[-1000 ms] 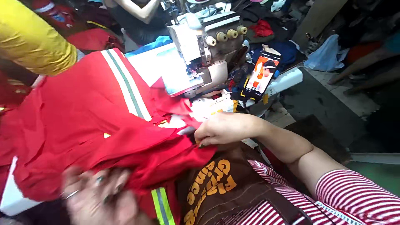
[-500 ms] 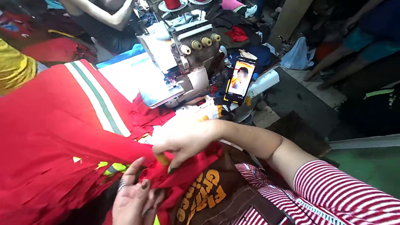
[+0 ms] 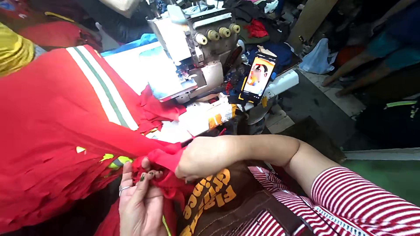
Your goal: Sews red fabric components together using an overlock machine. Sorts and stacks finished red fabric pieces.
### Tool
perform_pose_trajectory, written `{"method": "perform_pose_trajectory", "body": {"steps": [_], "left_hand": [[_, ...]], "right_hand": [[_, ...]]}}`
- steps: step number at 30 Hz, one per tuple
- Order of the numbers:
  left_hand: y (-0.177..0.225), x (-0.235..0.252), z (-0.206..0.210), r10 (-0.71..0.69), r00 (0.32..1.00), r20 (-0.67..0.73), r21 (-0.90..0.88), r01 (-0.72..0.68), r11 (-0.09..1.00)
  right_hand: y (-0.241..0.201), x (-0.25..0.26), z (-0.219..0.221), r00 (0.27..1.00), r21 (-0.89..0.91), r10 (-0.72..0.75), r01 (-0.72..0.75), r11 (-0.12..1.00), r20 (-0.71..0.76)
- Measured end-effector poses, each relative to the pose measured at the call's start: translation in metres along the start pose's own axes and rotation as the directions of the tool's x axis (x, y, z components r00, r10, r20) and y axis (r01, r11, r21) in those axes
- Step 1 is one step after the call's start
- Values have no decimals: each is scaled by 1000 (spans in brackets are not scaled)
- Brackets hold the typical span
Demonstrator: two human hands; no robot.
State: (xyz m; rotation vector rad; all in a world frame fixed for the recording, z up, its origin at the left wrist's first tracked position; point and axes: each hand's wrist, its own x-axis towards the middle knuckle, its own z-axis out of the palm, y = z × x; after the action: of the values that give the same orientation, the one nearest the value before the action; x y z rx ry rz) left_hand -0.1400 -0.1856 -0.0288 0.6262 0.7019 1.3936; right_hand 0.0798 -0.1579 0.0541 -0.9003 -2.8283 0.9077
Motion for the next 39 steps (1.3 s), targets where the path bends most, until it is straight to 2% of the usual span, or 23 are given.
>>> {"method": "perform_pose_trajectory", "body": {"steps": [3, 5, 7, 8, 11, 14, 16, 18, 20, 22, 23, 25, 28, 30, 32, 34, 36, 39], "left_hand": [[8, -3, 0, 41, 999, -21, -42, -42, 998], [11, -7, 1, 29, 996, -79, -71, -34, 997], [12, -9, -2, -2, 993, -122, -107, -11, 994], [12, -10, -4, -23, 992, -127, -111, 8, 994], [9, -13, -5, -71, 988, -135, -107, 57, 993], [1, -15, 1, -82, 990, -115, -79, 73, 994], [-5, -17, 9, -93, 993, -74, -17, 92, 996], [-14, -20, 19, -99, 994, -44, 85, 103, 991], [-25, -23, 33, -94, 994, -60, 150, 102, 983], [-34, -22, 43, -70, 991, -115, 146, 87, 985], [-35, -20, 45, -48, 987, -153, 135, 69, 988], [-33, -14, 40, 14, 975, -223, 113, 11, 994], [-7, -8, 20, 198, 956, -214, 171, -163, 972], [20, -9, 5, 349, 911, -220, 267, -288, 920], [44, -11, -4, 470, 847, -246, 319, -387, 865], [54, -10, -1, 530, 808, -258, 365, -426, 828], [48, -10, 7, 480, 859, -177, 439, -368, 820], [14, -12, 20, 205, 978, -28, 421, -175, 890]], "right_hand": [[4, 0, 5, 999, 113, -50, 52, 992, -18], [21, -3, 7, 997, 358, -54, 70, 931, -54], [40, -9, 10, 998, 682, -14, 53, 730, -63], [48, -13, 12, 997, 772, 13, 47, 634, -71], [58, -23, 11, 986, 878, 123, 37, 477, -108], [52, -23, 11, 975, 911, 167, 65, 406, -144], [44, -17, 12, 971, 892, 174, 72, 446, -164], [33, -7, 15, 971, 785, 149, 58, 616, -188], [16, 1, 17, 976, 497, 139, -38, 867, -167], [-1, 7, 22, 986, 256, 140, -113, 960, -91], [-4, 8, 24, 991, 199, 122, -109, 974, -56], [-5, 5, 22, 994, 212, 82, -66, 975, -66], [11, -11, 16, 965, 256, 62, 5, 967, -256], [28, -23, 14, 939, 196, 39, 31, 980, -341], [38, -33, 12, 950, 135, 9, 35, 990, -312], [36, -33, 14, 963, 108, -59, 91, 990, -263], [23, -24, 19, 969, 122, -131, 159, 980, -207], [2, -9, 22, 969, 62, -182, 194, 979, -168]]}}
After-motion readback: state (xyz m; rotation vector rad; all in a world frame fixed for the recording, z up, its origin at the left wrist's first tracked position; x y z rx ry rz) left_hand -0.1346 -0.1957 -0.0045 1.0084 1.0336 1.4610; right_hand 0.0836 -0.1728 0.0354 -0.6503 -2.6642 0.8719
